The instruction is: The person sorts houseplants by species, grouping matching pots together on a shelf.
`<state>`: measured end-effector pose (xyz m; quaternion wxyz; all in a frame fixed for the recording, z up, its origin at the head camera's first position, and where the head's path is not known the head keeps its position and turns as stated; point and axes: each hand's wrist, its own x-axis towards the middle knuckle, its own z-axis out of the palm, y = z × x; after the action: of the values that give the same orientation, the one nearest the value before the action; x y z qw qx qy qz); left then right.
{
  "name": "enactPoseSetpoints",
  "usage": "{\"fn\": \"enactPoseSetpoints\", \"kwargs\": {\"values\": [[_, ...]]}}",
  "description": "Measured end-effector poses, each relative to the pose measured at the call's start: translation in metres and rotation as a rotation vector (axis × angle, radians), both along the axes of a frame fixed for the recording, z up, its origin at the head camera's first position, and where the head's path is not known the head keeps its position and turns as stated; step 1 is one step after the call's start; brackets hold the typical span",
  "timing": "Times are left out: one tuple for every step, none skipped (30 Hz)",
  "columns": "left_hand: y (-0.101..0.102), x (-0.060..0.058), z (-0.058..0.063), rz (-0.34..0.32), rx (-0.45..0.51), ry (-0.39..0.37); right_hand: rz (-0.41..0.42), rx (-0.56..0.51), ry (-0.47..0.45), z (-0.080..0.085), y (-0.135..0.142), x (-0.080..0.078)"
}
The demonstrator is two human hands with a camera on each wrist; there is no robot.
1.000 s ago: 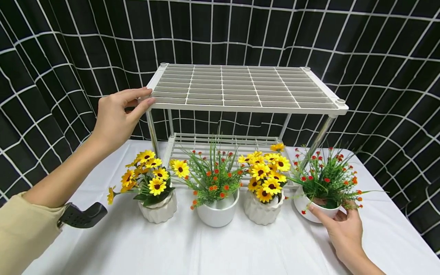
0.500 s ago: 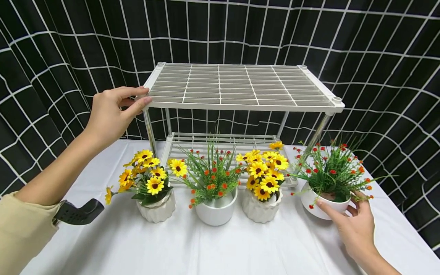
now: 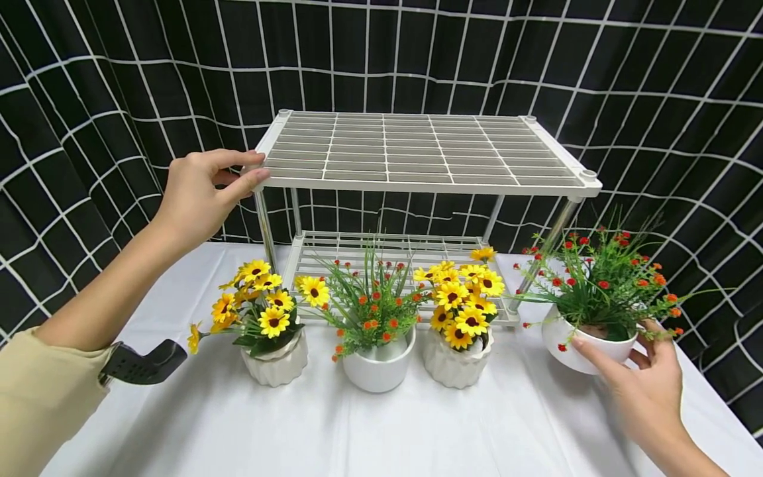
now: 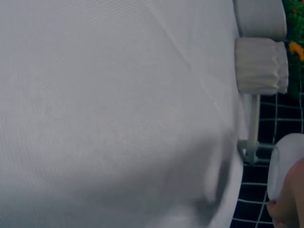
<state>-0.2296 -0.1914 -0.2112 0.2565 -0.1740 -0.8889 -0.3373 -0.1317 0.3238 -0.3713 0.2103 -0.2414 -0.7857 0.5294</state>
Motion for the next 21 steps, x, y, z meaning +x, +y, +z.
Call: {"fn": "enactPoseSetpoints", "kwargs": {"values": [[0.0,0.0,0.0,0.004,-0.001,-0.001,-0.004,-0.033,0.016,0.003,0.0,0.001],[0.0,0.0,0.001,0.007,-0.002,0.0,-0.008,-0.063,0.034,0.006,0.0,0.001],[0.001,0.0,0.001,0.01,-0.001,0.0,-0.011,-0.092,0.057,0.01,0.0,0.002],[0.001,0.0,0.001,0.012,0.002,0.0,-0.013,-0.123,0.084,0.013,0.0,0.002],[0.001,0.0,0.001,0.014,0.003,0.002,-0.016,-0.148,0.109,0.016,0.001,0.002],[0.002,0.0,0.0,0.015,0.004,0.004,-0.017,-0.182,0.136,0.019,0.001,0.003],[0.002,0.0,0.0,0.014,0.003,0.006,-0.019,-0.197,0.155,0.023,0.001,0.003],[0.002,0.0,0.0,0.011,-0.001,0.012,-0.021,-0.204,0.167,0.026,0.001,0.003],[0.002,0.0,0.0,0.008,-0.005,0.016,-0.022,-0.211,0.179,0.029,0.001,0.003],[0.001,0.0,0.0,0.006,-0.008,0.02,-0.021,-0.215,0.188,0.033,0.001,0.003],[0.001,0.001,0.0,0.005,-0.009,0.021,-0.018,-0.214,0.199,0.036,0.001,0.002],[0.001,0.001,0.0,0.002,-0.013,0.023,-0.015,-0.219,0.211,0.04,0.002,0.002],[0.001,0.0,0.0,-0.002,-0.016,0.024,-0.014,-0.22,0.22,0.044,0.002,0.001],[0.001,0.0,0.0,-0.003,-0.018,0.024,-0.013,-0.219,0.225,0.047,0.002,0.0],[0.001,-0.001,0.0,-0.004,-0.018,0.024,-0.011,-0.218,0.235,0.05,0.002,-0.001],[0.001,-0.001,0.0,-0.005,-0.019,0.024,-0.007,-0.221,0.242,0.053,0.003,-0.002],[0.0,-0.001,0.0,-0.006,-0.02,0.026,0.0,-0.228,0.252,0.056,0.003,-0.003],[0.0,-0.001,0.0,-0.008,-0.022,0.028,0.01,-0.237,0.264,0.059,0.003,-0.005],[0.0,-0.002,0.0,-0.008,-0.021,0.028,0.013,-0.239,0.266,0.061,0.003,-0.006],[0.0,-0.002,-0.001,-0.007,-0.021,0.03,0.021,-0.239,0.275,0.064,0.004,-0.007],[0.0,-0.002,-0.001,-0.008,-0.021,0.031,0.027,-0.24,0.283,0.066,0.004,-0.008]]}}
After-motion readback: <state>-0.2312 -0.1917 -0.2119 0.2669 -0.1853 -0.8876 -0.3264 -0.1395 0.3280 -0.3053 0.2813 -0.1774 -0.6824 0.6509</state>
